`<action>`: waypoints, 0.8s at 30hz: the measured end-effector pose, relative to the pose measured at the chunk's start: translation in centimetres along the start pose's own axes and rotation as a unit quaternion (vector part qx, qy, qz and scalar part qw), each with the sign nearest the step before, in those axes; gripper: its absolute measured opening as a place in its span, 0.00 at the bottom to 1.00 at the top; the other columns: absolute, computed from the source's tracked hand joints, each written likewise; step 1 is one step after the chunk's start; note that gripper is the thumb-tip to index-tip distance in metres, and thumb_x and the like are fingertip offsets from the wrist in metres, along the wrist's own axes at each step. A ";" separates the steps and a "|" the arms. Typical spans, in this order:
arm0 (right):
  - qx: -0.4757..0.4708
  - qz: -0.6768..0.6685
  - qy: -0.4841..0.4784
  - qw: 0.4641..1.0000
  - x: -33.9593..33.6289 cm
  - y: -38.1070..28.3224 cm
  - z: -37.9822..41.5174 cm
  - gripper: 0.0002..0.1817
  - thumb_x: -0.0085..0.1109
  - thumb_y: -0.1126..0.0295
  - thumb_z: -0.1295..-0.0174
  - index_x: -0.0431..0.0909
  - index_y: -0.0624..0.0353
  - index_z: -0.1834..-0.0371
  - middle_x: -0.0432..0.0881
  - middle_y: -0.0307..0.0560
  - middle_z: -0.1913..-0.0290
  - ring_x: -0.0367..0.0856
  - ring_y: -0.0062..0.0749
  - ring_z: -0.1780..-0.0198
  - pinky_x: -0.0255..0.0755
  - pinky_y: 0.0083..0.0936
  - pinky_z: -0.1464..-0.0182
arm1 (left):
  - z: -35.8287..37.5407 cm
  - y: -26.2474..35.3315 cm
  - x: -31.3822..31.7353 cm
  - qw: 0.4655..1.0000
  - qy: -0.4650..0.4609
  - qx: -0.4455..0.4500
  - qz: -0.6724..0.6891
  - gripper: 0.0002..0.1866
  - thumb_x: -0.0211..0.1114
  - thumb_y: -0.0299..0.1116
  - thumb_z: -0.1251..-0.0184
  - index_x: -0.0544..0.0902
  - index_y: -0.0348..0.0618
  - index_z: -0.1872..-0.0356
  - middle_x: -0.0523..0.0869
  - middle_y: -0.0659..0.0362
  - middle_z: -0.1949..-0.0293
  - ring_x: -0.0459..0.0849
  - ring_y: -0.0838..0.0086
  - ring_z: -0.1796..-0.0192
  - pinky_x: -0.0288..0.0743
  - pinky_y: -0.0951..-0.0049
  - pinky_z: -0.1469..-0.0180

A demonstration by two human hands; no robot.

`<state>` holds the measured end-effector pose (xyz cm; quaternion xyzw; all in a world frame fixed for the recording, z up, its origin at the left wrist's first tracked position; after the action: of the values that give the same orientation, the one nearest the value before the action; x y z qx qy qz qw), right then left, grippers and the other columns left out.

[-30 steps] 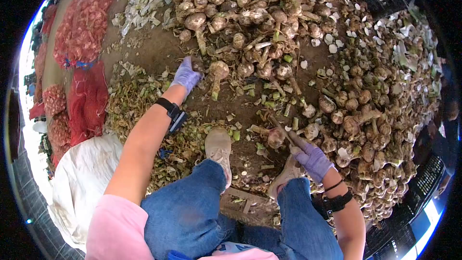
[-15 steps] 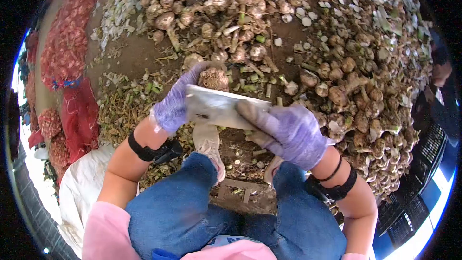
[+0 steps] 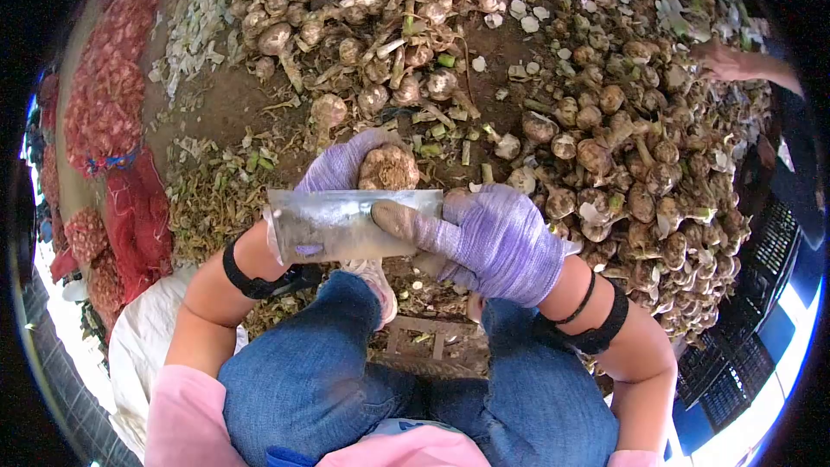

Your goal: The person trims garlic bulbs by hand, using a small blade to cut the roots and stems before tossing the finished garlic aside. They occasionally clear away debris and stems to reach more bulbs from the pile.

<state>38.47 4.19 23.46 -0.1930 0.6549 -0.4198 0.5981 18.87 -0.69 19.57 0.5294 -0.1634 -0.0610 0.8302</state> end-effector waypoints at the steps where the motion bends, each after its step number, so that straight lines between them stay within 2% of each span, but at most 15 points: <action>1: 0.000 -0.001 -0.002 1.000 0.2 0.0 0.1 0.41 0.64 0.68 0.45 0.62 0.35 0.25 0.79 0.42 0.77 0.82 0.34 0.79 0.75 0.29 0.79 | 0.1 -0.1 0.0 1.000 0.003 -0.016 0.006 0.38 0.84 0.32 0.57 0.74 0.42 0.42 0.84 0.61 0.52 0.81 0.78 0.49 0.78 0.71 0.42; 4: -0.006 -0.012 0.020 1.000 1.0 0.5 0.8 0.39 0.65 0.68 0.44 0.63 0.35 0.26 0.82 0.42 0.74 0.83 0.34 0.77 0.77 0.29 0.77 | 0.2 -0.7 0.0 0.998 0.010 -0.066 0.021 0.36 0.83 0.32 0.56 0.74 0.42 0.43 0.83 0.61 0.53 0.81 0.78 0.49 0.78 0.72 0.43; 7: -0.026 0.057 0.029 0.998 1.4 1.2 1.5 0.36 0.64 0.66 0.42 0.65 0.37 0.28 0.83 0.45 0.72 0.84 0.36 0.75 0.78 0.29 0.74 | 0.8 -3.9 0.7 0.955 0.000 -0.067 0.290 0.29 0.79 0.28 0.51 0.76 0.42 0.46 0.83 0.62 0.55 0.83 0.76 0.53 0.79 0.72 0.46; 8: -0.035 0.095 0.027 0.994 1.4 1.5 1.9 0.35 0.63 0.66 0.41 0.66 0.37 0.28 0.84 0.46 0.71 0.85 0.37 0.74 0.79 0.29 0.73 | 1.1 -4.3 0.3 0.970 -0.004 -0.064 0.234 0.28 0.78 0.27 0.50 0.77 0.43 0.46 0.83 0.62 0.56 0.83 0.76 0.54 0.79 0.73 0.46; 9: 0.084 -0.185 0.065 0.977 3.7 4.3 3.7 0.33 0.62 0.64 0.39 0.66 0.39 0.28 0.83 0.49 0.71 0.85 0.41 0.72 0.79 0.31 0.70 | 1.1 -2.9 0.5 0.996 -0.019 0.012 0.088 0.28 0.78 0.28 0.50 0.77 0.43 0.47 0.83 0.61 0.55 0.83 0.75 0.53 0.79 0.72 0.46; 10: 0.187 -0.093 0.086 0.974 3.6 6.5 4.7 0.31 0.59 0.62 0.36 0.65 0.42 0.28 0.83 0.55 0.71 0.85 0.47 0.70 0.79 0.33 0.67 | 1.0 -1.4 0.7 0.992 -0.008 0.091 -0.082 0.28 0.78 0.29 0.51 0.77 0.43 0.47 0.83 0.59 0.54 0.83 0.73 0.53 0.79 0.71 0.46; 11: 0.290 -0.009 0.088 0.953 3.5 8.7 5.8 0.29 0.56 0.60 0.34 0.65 0.45 0.29 0.83 0.60 0.70 0.84 0.52 0.68 0.79 0.36 0.64 | 1.0 0.0 0.8 0.960 0.024 0.163 -0.226 0.28 0.79 0.30 0.51 0.77 0.44 0.47 0.83 0.58 0.54 0.84 0.72 0.53 0.78 0.71 0.46; 12: 0.415 -0.002 0.030 0.909 2.0 9.8 7.2 0.28 0.54 0.60 0.32 0.64 0.48 0.28 0.82 0.64 0.69 0.84 0.56 0.66 0.79 0.38 0.60 | 1.8 0.9 0.8 0.975 0.020 0.099 -0.196 0.28 0.79 0.31 0.52 0.77 0.44 0.47 0.83 0.57 0.53 0.84 0.71 0.52 0.78 0.70 0.46; 14: 0.330 -0.020 0.100 0.938 3.7 11.9 9.5 0.30 0.50 0.57 0.30 0.61 0.50 0.25 0.84 0.61 0.62 0.85 0.53 0.62 0.78 0.39 0.56 | 1.8 0.2 0.1 0.983 0.018 0.010 -0.184 0.32 0.82 0.34 0.55 0.77 0.43 0.47 0.83 0.56 0.51 0.83 0.68 0.49 0.77 0.67 0.45; 17: 0.254 -0.113 0.144 0.950 3.5 9.6 8.3 0.33 0.49 0.53 0.29 0.58 0.52 0.24 0.86 0.55 0.56 0.85 0.42 0.58 0.76 0.33 0.52 | 0.9 -0.7 0.2 0.974 0.026 0.087 -0.208 0.33 0.82 0.36 0.55 0.76 0.44 0.45 0.82 0.56 0.53 0.83 0.67 0.51 0.77 0.67 0.46; 18: 0.257 -0.168 0.125 0.944 2.7 8.2 7.5 0.33 0.48 0.52 0.28 0.58 0.53 0.24 0.85 0.53 0.54 0.84 0.39 0.56 0.75 0.31 0.51 | 0.8 -0.4 0.2 0.965 0.041 0.141 -0.215 0.31 0.83 0.36 0.56 0.78 0.44 0.48 0.82 0.55 0.54 0.83 0.65 0.52 0.77 0.66 0.48; 20: 0.290 -0.282 0.052 0.913 0.2 4.9 6.2 0.34 0.48 0.50 0.28 0.58 0.55 0.24 0.85 0.50 0.50 0.82 0.33 0.53 0.73 0.28 0.48 | 0.5 -0.4 -0.2 0.954 -0.012 0.187 -0.235 0.28 0.83 0.36 0.56 0.80 0.45 0.51 0.82 0.54 0.55 0.83 0.62 0.53 0.77 0.66 0.50; 21: 0.285 -0.306 0.027 0.908 -0.1 4.3 5.9 0.34 0.48 0.51 0.28 0.58 0.55 0.24 0.84 0.49 0.48 0.81 0.32 0.52 0.72 0.27 0.47 | 0.5 -0.5 -0.2 0.947 -0.036 0.210 -0.242 0.27 0.83 0.36 0.56 0.81 0.45 0.53 0.82 0.54 0.55 0.83 0.61 0.53 0.77 0.65 0.51; 22: 0.281 -0.329 0.001 0.902 -0.5 3.7 5.5 0.34 0.48 0.51 0.28 0.57 0.56 0.23 0.82 0.48 0.46 0.80 0.30 0.50 0.72 0.26 0.45 | 0.6 -0.2 0.0 0.948 -0.017 0.212 -0.238 0.20 0.82 0.34 0.54 0.83 0.45 0.60 0.82 0.53 0.59 0.83 0.59 0.56 0.77 0.63 0.54; 24: 0.257 -0.357 -0.020 0.898 -0.7 2.7 4.6 0.35 0.48 0.51 0.28 0.57 0.57 0.23 0.81 0.47 0.42 0.79 0.29 0.47 0.71 0.25 0.43 | 0.4 -0.5 0.1 0.940 -0.020 0.237 -0.246 0.17 0.81 0.34 0.53 0.83 0.44 0.63 0.82 0.54 0.62 0.83 0.57 0.57 0.77 0.62 0.55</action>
<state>43.60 4.82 22.10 -0.2613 0.3992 -0.7549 0.4499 18.85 -1.29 19.29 0.7335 -0.0547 -0.2336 0.6360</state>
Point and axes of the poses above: each hand's wrist, its own z-axis away from the middle knuckle, its own x-axis out of the palm, y = z × x, the point moved 2 cm from there along -z, towards the middle knuckle
